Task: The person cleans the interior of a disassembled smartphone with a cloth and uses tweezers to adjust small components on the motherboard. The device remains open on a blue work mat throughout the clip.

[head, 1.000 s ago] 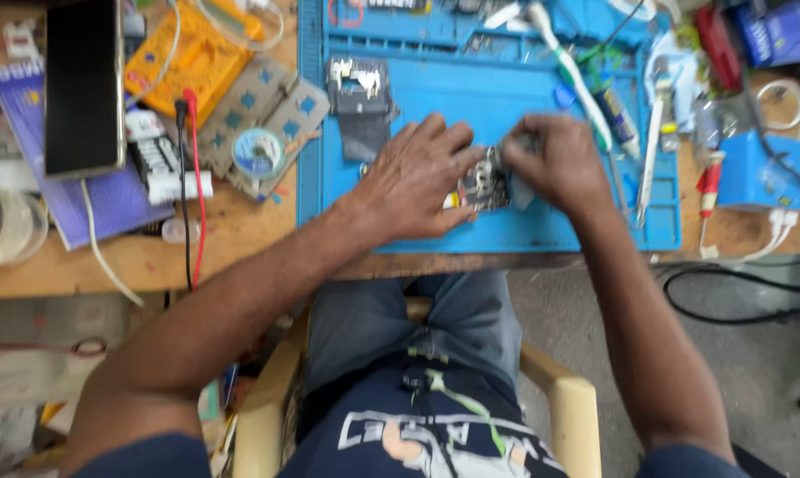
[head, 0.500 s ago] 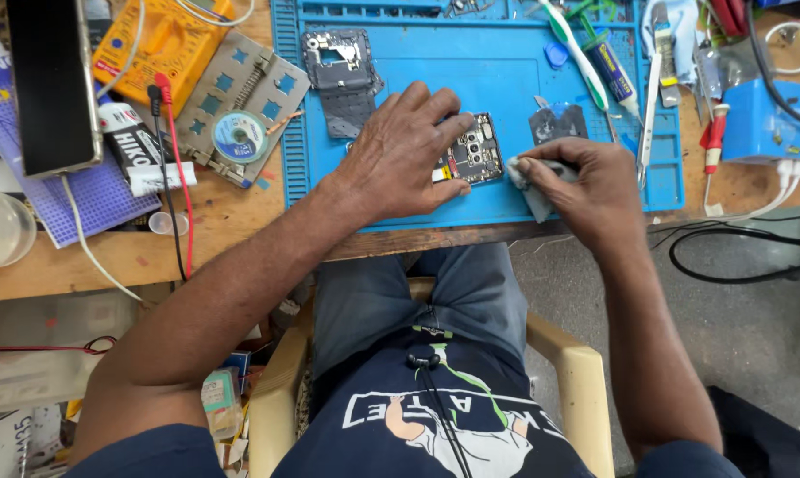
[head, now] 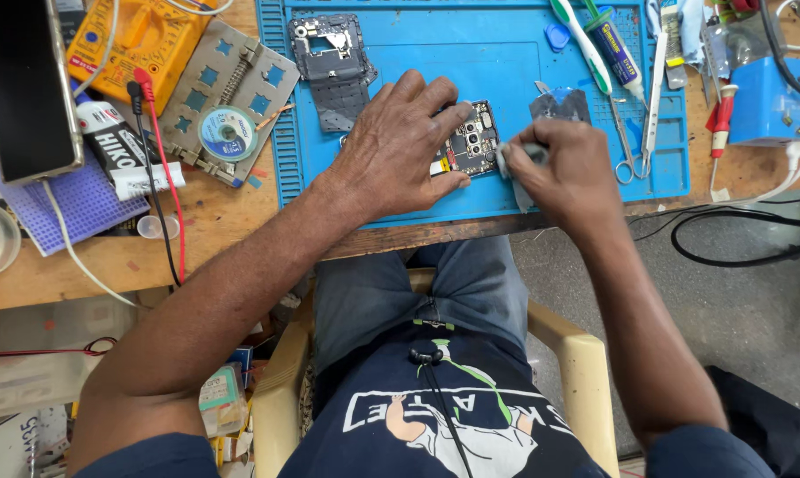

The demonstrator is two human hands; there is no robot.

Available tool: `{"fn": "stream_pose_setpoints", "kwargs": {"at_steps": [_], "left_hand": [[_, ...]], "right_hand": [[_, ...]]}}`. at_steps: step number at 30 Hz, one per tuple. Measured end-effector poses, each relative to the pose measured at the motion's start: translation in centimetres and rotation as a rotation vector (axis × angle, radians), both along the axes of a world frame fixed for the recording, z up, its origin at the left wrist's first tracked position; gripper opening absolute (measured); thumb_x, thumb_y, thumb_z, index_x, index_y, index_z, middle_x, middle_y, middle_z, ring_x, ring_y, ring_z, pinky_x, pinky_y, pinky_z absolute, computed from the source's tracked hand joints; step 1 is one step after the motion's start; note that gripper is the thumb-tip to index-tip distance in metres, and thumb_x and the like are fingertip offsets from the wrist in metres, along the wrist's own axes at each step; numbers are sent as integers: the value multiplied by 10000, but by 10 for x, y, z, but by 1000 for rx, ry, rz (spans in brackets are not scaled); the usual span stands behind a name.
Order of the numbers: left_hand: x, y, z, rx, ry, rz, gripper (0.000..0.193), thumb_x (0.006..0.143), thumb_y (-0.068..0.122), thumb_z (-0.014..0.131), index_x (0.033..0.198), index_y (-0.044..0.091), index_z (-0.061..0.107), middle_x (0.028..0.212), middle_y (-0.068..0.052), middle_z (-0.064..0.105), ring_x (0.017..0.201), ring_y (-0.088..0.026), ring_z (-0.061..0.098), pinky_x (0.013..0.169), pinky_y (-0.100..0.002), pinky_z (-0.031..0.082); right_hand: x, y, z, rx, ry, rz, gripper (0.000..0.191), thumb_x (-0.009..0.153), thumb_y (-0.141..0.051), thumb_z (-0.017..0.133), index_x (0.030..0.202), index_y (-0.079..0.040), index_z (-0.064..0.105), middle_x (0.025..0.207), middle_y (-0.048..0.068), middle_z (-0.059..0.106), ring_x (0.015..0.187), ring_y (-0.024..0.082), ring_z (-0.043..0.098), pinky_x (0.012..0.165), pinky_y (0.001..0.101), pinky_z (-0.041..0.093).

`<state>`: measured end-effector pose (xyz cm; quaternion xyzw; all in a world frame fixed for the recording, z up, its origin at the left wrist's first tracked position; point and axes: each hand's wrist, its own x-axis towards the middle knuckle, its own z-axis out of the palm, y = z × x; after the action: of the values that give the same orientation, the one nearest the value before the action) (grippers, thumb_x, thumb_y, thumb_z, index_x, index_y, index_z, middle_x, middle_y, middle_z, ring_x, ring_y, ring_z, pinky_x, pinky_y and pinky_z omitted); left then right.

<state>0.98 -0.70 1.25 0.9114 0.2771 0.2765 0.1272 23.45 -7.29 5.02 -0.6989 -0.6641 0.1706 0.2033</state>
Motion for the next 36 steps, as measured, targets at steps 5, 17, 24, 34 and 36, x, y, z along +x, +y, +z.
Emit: {"fn": "stream_pose_setpoints", "kwargs": {"at_steps": [5, 17, 24, 34, 36], "left_hand": [[0, -1, 1, 3, -4, 4, 731, 748, 472, 877, 1286, 29, 658, 1142, -86, 572, 1034, -283, 518, 893, -451, 487], [0, 0, 3, 3, 10, 2, 731, 715, 448, 871, 1264, 13, 661, 1111, -93, 564, 1024, -291, 512, 902, -455, 485], [0, -1, 1, 0, -30, 0, 721, 754, 465, 877, 1267, 8, 660, 1145, -93, 567, 1039, -293, 516, 888, -460, 487], [0, 0, 4, -13, -1, 15, 709, 733, 454, 870, 1263, 32, 661, 1121, -94, 568, 1033, -298, 511, 895, -467, 481], [0, 0, 4, -25, 0, -1, 723, 748, 462, 868, 1276, 18, 653, 1147, -100, 568, 1038, -295, 511, 883, -459, 481]], "right_hand": [[9, 1, -5, 52, -23, 80, 213, 906, -223, 769, 954, -16, 785, 811, 155, 740, 689, 199, 704, 636, 354, 530], [11, 6, -10, -34, 49, 26, 219, 882, -230, 758, 922, -15, 771, 808, 147, 755, 720, 185, 735, 682, 338, 570], [14, 9, -17, 34, 34, 50, 223, 912, -234, 749, 931, -13, 767, 814, 142, 735, 704, 217, 693, 659, 373, 535], [11, 12, -16, 128, -2, 134, 214, 922, -185, 735, 934, 28, 750, 847, 184, 734, 747, 236, 704, 700, 372, 538], [9, 10, -16, 98, 7, 103, 214, 932, -188, 735, 936, 26, 750, 836, 184, 733, 721, 233, 696, 675, 372, 531]]}}
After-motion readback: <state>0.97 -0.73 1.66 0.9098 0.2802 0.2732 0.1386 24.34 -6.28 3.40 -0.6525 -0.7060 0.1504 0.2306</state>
